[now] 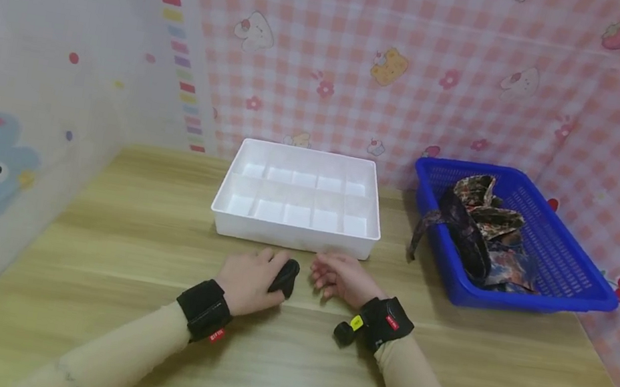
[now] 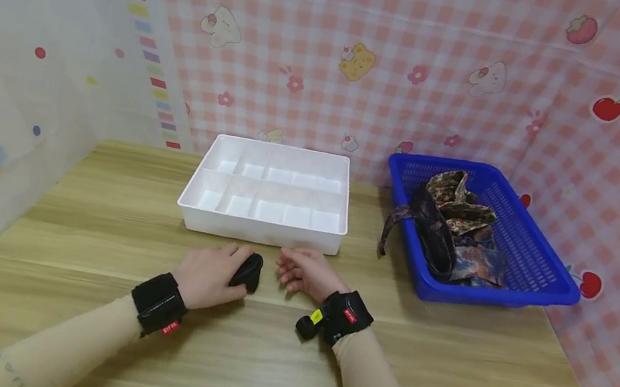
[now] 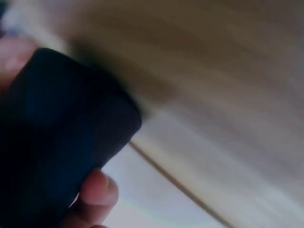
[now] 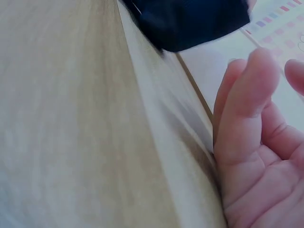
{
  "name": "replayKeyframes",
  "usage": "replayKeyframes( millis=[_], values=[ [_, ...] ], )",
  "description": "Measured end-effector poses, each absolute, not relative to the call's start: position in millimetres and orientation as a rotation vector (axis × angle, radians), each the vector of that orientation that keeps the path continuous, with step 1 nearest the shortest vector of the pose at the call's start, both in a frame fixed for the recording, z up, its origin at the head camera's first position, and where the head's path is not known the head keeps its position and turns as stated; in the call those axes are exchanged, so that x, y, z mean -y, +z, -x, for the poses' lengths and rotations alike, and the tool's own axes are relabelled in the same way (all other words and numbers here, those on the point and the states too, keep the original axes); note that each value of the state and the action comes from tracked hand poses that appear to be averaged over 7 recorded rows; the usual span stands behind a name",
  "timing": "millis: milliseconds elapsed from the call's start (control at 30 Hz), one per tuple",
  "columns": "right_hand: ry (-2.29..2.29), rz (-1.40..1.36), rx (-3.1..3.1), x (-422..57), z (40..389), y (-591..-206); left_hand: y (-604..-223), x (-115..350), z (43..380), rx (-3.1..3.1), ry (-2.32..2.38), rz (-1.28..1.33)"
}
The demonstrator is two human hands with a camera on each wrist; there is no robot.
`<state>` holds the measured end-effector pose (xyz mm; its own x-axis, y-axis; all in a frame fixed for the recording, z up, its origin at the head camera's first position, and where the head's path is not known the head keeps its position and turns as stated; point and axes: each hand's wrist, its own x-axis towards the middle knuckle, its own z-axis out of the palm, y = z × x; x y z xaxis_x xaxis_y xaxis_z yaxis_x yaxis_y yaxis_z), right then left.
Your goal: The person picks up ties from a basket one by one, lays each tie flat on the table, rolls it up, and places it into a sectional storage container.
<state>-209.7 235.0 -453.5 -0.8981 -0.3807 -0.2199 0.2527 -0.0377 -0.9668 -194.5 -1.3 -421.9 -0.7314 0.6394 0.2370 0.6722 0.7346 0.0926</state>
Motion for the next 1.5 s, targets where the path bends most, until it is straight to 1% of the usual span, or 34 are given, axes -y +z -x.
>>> replayKeyframes(
  millis=[100,200,300,400,567,767,833,1133,1400,1500],
  values=[
    [-1.991,0.1,-1.829,-239,204,-455,-399,9,206,2.804,-0.541,1.066],
    [-2.013,0.074,-1.827,-242,201,-456,-361,20,230,2.838,-0.769,0.967],
    [-2.024,0.066,-1.843,-244,200,-457,-328,32,262,2.873,-0.76,0.79],
    [-2.028,0.071,-1.847,-244,200,-458,-316,37,292,2.939,-0.59,0.634],
    [-2.03,0.094,-1.837,-242,199,-463,-323,23,321,3.027,-0.27,0.488],
    [-2.023,0.024,-1.869,-231,200,-462,-333,-1,331,3.086,0.082,0.421],
    [-2.025,0.013,-1.87,-229,201,-461,-335,-4,332,3.133,0.106,0.407],
    [-2.017,0.027,-1.934,-233,210,-445,-342,9,338,3.197,-0.302,0.346],
    [-1.989,0.064,-1.964,-224,218,-439,-375,25,350,3.07,-0.431,0.293],
    [-1.981,0.075,-1.94,-217,221,-441,-389,33,347,3.082,-0.509,0.266]
  ],
)
